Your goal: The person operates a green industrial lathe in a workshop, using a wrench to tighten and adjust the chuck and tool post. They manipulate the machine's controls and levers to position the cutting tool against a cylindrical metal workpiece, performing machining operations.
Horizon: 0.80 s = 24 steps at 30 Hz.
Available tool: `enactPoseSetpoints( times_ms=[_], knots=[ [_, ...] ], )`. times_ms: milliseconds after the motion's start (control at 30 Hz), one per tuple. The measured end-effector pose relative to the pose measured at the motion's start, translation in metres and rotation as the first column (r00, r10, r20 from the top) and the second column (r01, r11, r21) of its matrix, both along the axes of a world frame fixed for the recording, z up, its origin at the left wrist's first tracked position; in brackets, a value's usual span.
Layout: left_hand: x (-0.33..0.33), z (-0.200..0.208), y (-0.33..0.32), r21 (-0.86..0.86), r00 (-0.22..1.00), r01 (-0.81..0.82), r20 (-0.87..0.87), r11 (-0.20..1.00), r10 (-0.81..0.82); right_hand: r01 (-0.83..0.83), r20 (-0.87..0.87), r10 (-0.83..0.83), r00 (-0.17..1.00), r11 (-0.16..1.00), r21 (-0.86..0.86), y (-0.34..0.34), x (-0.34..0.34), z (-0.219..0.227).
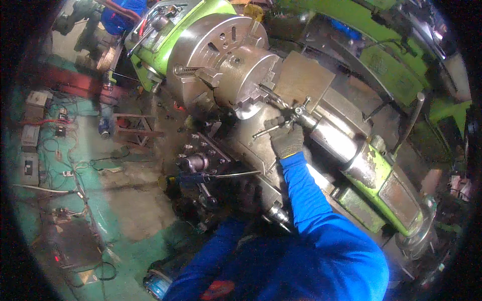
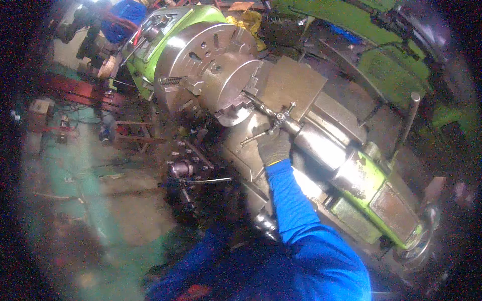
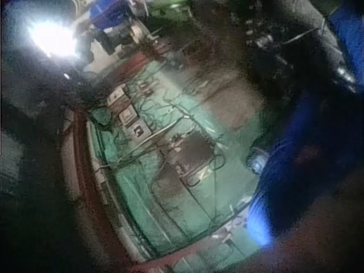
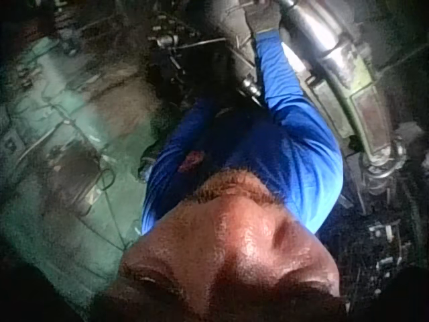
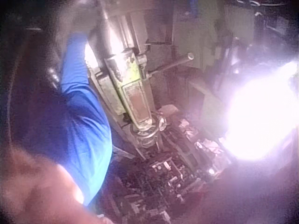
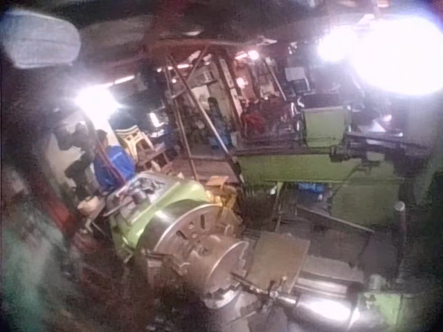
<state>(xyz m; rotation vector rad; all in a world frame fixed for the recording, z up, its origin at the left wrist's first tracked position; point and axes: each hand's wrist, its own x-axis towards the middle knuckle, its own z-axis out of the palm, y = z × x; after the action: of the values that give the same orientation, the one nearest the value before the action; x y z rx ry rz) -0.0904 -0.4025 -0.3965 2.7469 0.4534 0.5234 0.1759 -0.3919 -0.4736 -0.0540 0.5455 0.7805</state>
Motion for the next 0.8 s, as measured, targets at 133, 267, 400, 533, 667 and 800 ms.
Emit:
enactPoseSetpoints(
  times_ms=[133, 267, 400, 533, 667, 800],
  knots=[
    [-0.004, -0.008, 0.000, 0.036, 0.999, 0.018, 0.043, 0.999, -0.019, -0.019, 0.040, 0.025, 0.999, 0.989, -0.148, 0.003, -0.001, 0.012],
    [-0.005, -0.013, 0.003, -0.050, 0.996, 0.049, 0.082, 0.998, -0.045, -0.036, 0.072, 0.047, 0.996, 0.989, -0.142, 0.003, 0.002, 0.003],
    [0.009, 0.006, -0.001, -0.252, 0.993, -0.072, 0.070, 0.965, 0.093, -0.055, 0.321, 0.229, 0.919, 0.881, -0.471, -0.007, -0.001, -0.009],
    [0.010, 0.008, 0.005, -0.205, 0.997, -0.074, 0.000, 0.976, 0.076, -0.054, 0.316, 0.242, 0.917, 0.863, -0.502, -0.004, 0.000, -0.009],
    [0.014, 0.020, 0.010, -0.131, 0.999, -0.042, -0.018, 0.991, 0.040, -0.219, -0.147, 0.176, 0.973, 0.905, -0.365, -0.003, 0.009, 0.039],
    [0.018, 0.028, 0.007, -0.130, 0.995, -0.072, -0.081, 0.989, 0.062, -0.081, 0.301, 0.280, 0.912, 0.840, -0.537, -0.007, 0.008, 0.007]
  ],
)
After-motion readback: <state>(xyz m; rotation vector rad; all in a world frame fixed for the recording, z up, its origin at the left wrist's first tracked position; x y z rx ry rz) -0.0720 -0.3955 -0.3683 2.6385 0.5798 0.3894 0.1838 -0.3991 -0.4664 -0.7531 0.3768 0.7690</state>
